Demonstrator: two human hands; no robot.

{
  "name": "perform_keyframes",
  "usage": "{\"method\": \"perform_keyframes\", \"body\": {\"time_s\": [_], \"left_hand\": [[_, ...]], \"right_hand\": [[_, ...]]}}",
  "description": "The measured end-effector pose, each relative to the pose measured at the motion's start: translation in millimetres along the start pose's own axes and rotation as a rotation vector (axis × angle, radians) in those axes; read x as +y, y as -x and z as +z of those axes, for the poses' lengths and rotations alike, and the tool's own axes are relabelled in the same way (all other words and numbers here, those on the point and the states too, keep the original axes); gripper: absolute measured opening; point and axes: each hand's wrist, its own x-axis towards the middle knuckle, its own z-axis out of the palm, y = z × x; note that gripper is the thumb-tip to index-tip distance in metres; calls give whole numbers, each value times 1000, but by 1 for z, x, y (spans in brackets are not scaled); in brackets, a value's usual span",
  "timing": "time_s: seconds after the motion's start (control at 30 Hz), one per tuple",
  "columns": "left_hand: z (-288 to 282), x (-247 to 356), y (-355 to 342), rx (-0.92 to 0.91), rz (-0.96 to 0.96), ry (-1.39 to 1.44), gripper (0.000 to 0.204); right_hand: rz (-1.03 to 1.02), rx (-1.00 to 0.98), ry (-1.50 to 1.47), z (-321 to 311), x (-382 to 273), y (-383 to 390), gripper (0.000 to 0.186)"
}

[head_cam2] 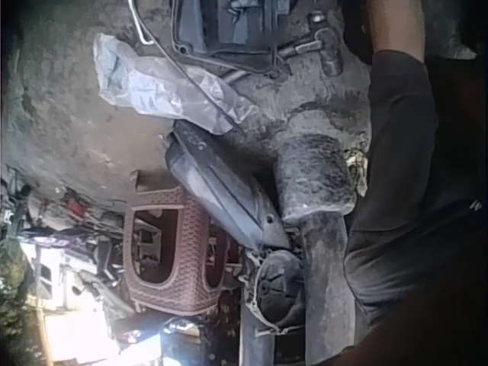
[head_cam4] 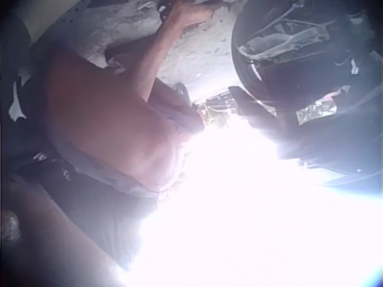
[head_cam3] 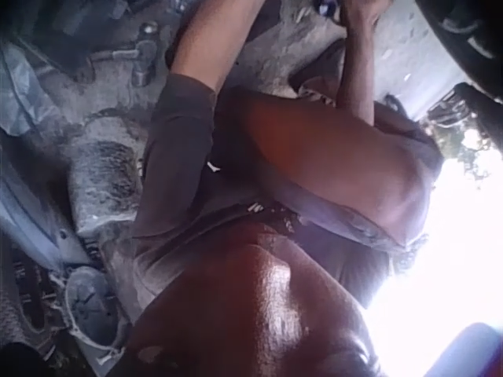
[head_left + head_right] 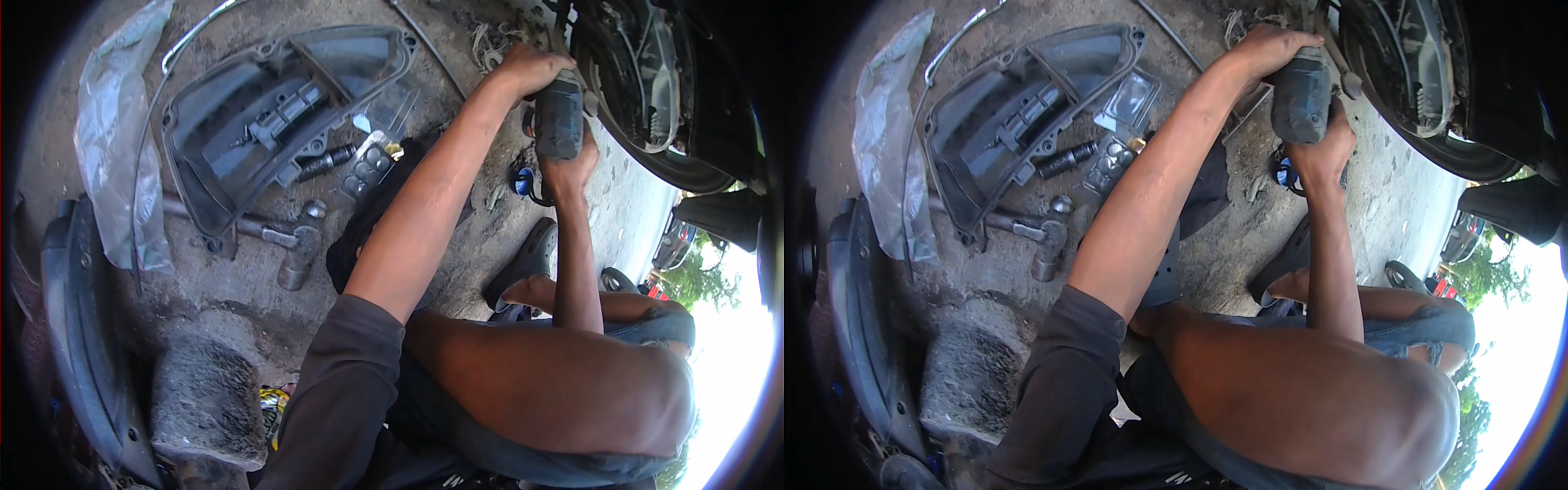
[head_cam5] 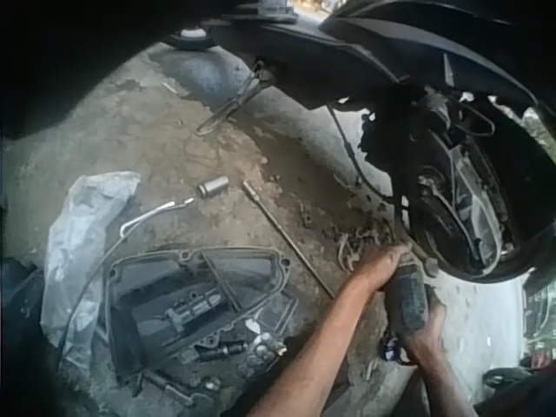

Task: Repairing or maintaining a motorcycle engine/transmission area using an impact wrench and hand tools.

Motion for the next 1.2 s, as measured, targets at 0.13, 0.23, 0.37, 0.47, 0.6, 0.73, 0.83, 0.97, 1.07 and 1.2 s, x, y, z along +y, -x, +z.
{"method": "perform_keyframes", "body": {"time_s": [0.13,0.23,0.37,0.47,0.6,0.73,0.83,0.97,1.07,1.2], "left_hand": [[-2,-13,2,-11,46,-64,35],[0,-12,0,-29,59,24,27],[6,-10,-7,-13,173,-34,26],[4,-1,-10,-11,217,-78,26],[4,-2,-7,-8,246,-42,24],[5,-15,3,69,318,-16,30],[-3,-18,14,87,285,-266,32],[-44,0,62,126,8,-508,29],[-56,6,85,365,183,-733,27],[-65,18,131,312,141,-658,25]], "right_hand": [[-51,24,-47,10,4,13,52],[-125,54,2,13,14,10,48],[-144,57,-19,11,13,0,46],[-140,101,-105,10,9,-7,46],[-187,154,-158,15,22,-7,50],[-191,35,-127,18,37,9,34],[-255,82,-157,23,51,16,49],[-104,-109,-167,29,11,37,44],[-191,-119,-133,47,15,45,45],[-257,-148,-196,50,4,51,45]]}}
